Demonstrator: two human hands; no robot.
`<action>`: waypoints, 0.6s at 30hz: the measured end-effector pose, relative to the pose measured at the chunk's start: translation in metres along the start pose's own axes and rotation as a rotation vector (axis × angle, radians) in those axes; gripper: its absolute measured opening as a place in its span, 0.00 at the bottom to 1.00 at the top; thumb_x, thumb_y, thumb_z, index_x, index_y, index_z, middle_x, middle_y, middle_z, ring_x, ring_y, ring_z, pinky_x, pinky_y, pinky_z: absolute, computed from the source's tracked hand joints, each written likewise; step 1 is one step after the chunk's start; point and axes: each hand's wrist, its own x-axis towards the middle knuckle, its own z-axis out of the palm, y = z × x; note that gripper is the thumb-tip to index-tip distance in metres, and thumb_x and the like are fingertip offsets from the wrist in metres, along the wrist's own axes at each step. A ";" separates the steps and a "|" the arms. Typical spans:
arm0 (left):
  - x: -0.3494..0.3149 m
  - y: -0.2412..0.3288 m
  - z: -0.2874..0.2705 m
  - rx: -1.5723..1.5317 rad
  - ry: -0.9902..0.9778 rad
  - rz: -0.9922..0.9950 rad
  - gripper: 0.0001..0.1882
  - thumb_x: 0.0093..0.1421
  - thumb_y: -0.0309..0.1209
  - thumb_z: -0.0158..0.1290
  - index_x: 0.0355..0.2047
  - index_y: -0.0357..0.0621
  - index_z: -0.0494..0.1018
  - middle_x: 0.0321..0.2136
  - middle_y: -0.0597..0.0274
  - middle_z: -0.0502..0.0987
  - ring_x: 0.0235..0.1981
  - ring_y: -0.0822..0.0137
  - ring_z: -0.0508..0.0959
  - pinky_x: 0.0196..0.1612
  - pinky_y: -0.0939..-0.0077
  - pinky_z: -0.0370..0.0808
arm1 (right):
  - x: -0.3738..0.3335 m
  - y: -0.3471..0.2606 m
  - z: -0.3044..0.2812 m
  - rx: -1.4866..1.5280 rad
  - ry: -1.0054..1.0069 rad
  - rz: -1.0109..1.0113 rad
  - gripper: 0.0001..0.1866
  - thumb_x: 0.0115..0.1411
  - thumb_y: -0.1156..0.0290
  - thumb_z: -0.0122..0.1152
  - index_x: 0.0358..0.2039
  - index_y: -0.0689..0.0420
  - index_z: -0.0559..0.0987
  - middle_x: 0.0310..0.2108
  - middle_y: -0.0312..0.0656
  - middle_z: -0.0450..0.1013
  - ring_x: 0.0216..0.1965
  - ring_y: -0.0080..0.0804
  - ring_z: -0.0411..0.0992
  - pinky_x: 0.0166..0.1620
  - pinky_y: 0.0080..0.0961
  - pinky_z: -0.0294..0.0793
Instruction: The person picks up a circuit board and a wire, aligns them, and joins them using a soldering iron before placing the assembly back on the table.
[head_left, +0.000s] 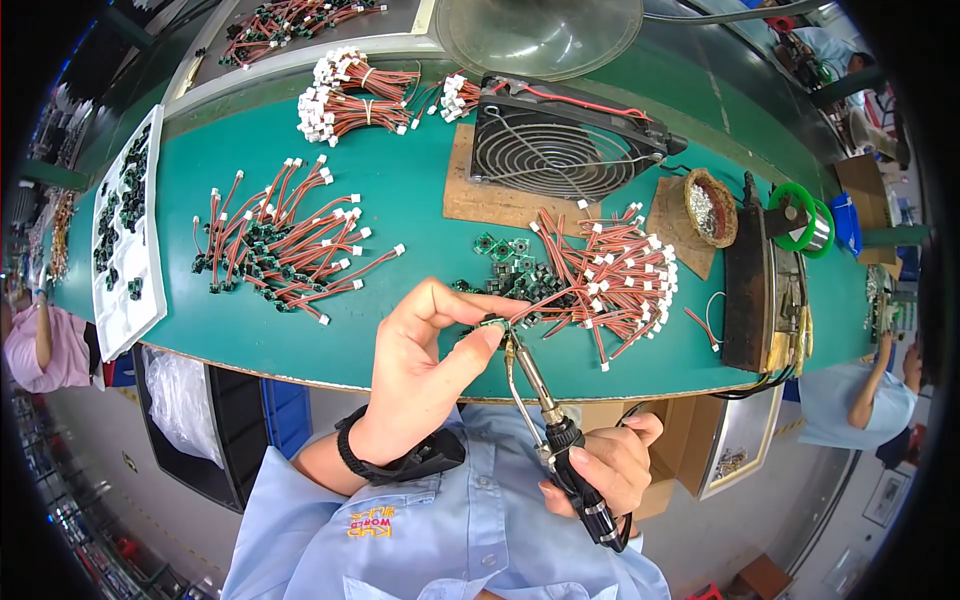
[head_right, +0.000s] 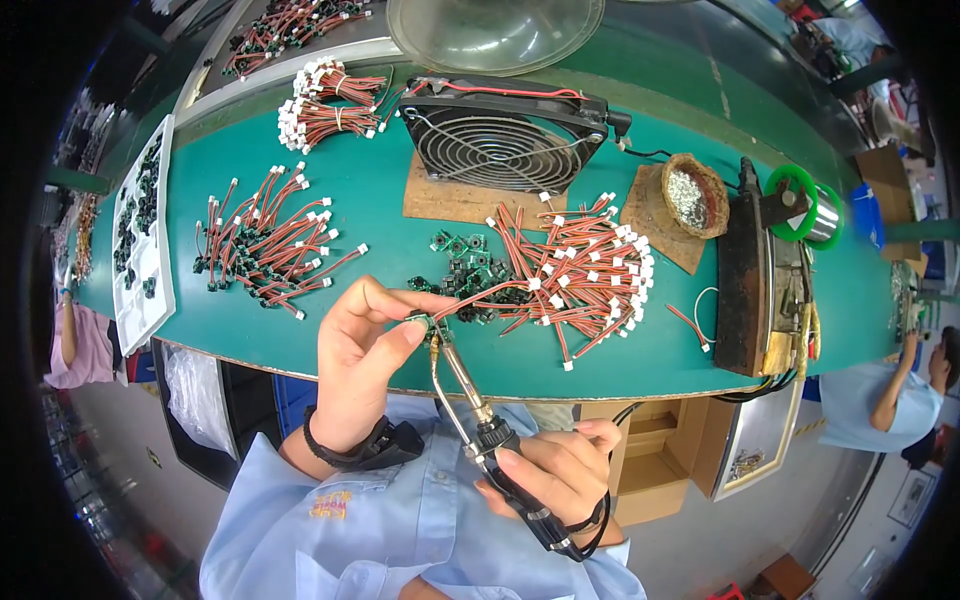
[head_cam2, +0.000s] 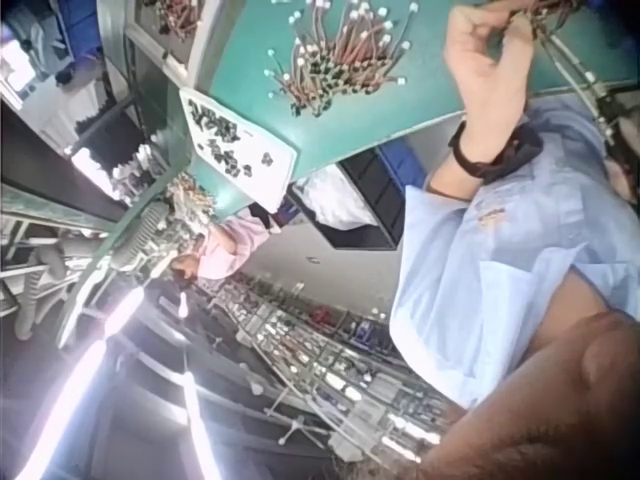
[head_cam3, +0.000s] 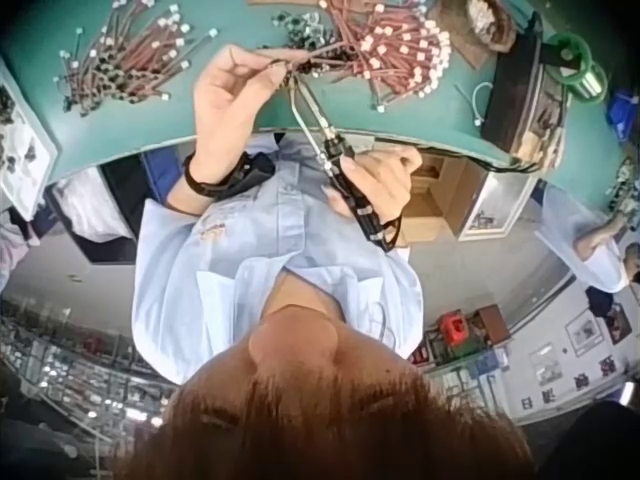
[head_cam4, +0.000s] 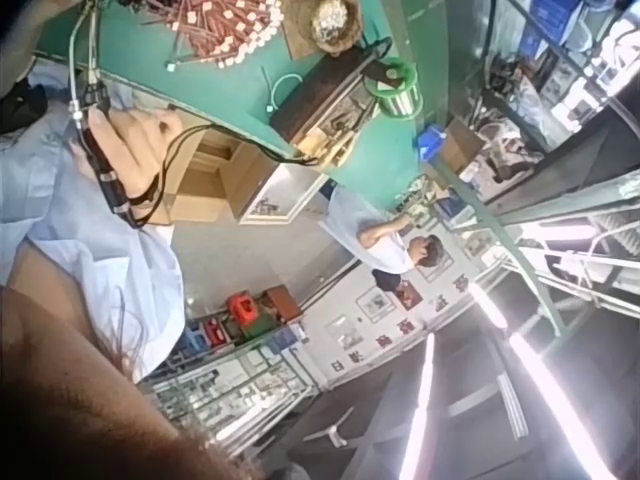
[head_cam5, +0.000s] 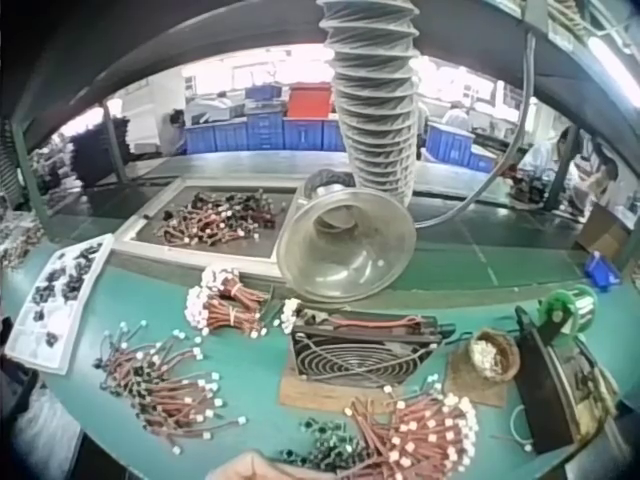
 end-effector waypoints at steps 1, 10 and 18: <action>0.000 0.000 0.000 -0.002 0.004 -0.008 0.07 0.55 0.18 0.49 0.29 0.40 0.63 0.38 0.45 0.76 0.43 0.63 0.75 0.46 0.72 0.70 | 0.000 0.000 0.000 -0.003 -0.004 0.001 0.23 0.35 0.61 0.73 0.35 0.47 0.78 0.25 0.27 0.72 0.27 0.23 0.69 0.45 0.30 0.55; 0.000 0.003 -0.012 -0.055 0.092 -0.062 0.06 0.55 0.18 0.49 0.28 0.41 0.63 0.38 0.46 0.76 0.39 0.66 0.76 0.46 0.73 0.69 | -0.006 0.012 0.007 -0.019 0.273 -0.033 0.22 0.39 0.67 0.71 0.37 0.50 0.75 0.24 0.35 0.72 0.27 0.24 0.69 0.44 0.30 0.58; -0.003 0.008 -0.023 -0.228 0.124 -0.161 0.06 0.54 0.24 0.50 0.26 0.42 0.64 0.36 0.46 0.76 0.40 0.65 0.75 0.48 0.70 0.66 | 0.023 0.029 0.033 0.260 0.577 0.597 0.20 0.49 0.80 0.61 0.43 0.58 0.66 0.27 0.40 0.73 0.30 0.28 0.68 0.41 0.27 0.62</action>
